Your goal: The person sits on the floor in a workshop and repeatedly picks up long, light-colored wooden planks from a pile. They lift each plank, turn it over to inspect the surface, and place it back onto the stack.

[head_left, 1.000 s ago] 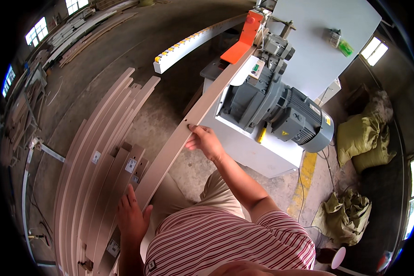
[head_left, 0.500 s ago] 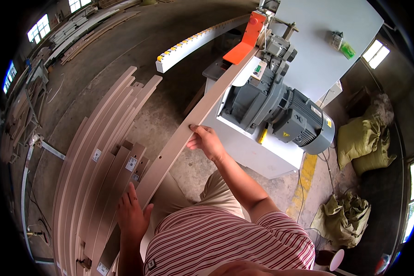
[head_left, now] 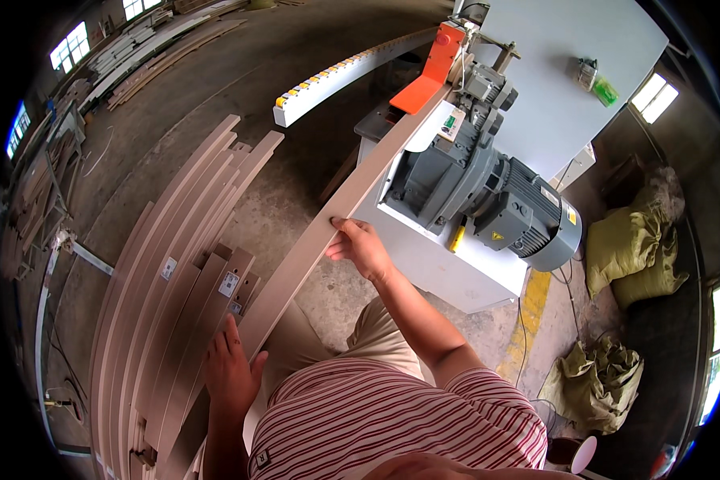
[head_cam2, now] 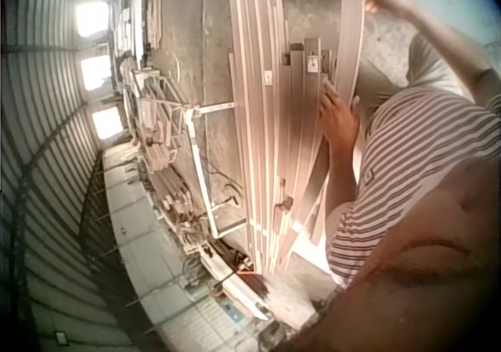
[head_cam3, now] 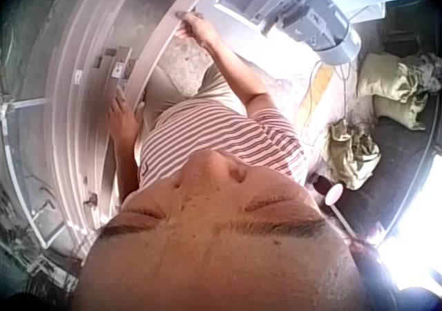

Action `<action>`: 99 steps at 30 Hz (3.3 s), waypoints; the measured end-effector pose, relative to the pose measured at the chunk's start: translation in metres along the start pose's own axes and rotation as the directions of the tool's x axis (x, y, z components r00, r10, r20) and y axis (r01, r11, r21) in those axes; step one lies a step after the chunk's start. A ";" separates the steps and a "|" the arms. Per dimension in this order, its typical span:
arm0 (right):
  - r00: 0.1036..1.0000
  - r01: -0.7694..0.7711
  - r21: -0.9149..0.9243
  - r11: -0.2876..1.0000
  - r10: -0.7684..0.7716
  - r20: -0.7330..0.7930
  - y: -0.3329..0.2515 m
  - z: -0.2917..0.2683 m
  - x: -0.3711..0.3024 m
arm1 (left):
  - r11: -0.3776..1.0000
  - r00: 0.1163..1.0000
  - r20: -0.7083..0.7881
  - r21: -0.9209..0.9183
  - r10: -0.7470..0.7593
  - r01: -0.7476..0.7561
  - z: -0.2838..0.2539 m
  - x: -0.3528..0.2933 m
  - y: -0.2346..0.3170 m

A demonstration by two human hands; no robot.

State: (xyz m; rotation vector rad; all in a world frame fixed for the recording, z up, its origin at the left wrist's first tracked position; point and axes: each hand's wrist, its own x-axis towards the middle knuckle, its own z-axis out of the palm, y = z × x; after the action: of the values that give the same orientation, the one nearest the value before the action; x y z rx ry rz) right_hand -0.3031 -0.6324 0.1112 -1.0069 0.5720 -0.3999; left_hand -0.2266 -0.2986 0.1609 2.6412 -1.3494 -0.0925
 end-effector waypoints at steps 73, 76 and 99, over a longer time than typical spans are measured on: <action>0.859 -0.264 0.530 0.806 -0.054 0.509 0.054 0.070 0.008 | 0.910 0.885 0.428 -0.268 -0.183 0.318 -0.046 -0.062 -0.042; 0.864 -0.307 0.470 0.828 0.036 0.502 0.052 0.080 0.006 | 0.933 0.907 0.368 -0.209 -0.203 0.294 -0.026 -0.073 -0.049; 0.890 0.021 0.186 0.982 -0.103 0.444 0.006 0.086 0.014 | -0.050 0.536 0.776 -0.553 0.333 0.832 -0.030 -0.056 -0.100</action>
State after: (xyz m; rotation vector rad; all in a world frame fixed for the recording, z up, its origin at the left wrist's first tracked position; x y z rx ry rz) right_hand -0.2394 -0.5797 0.1375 -0.9084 0.0792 -0.2535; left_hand -0.1754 -0.1916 0.1710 1.2638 -0.1443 -1.7841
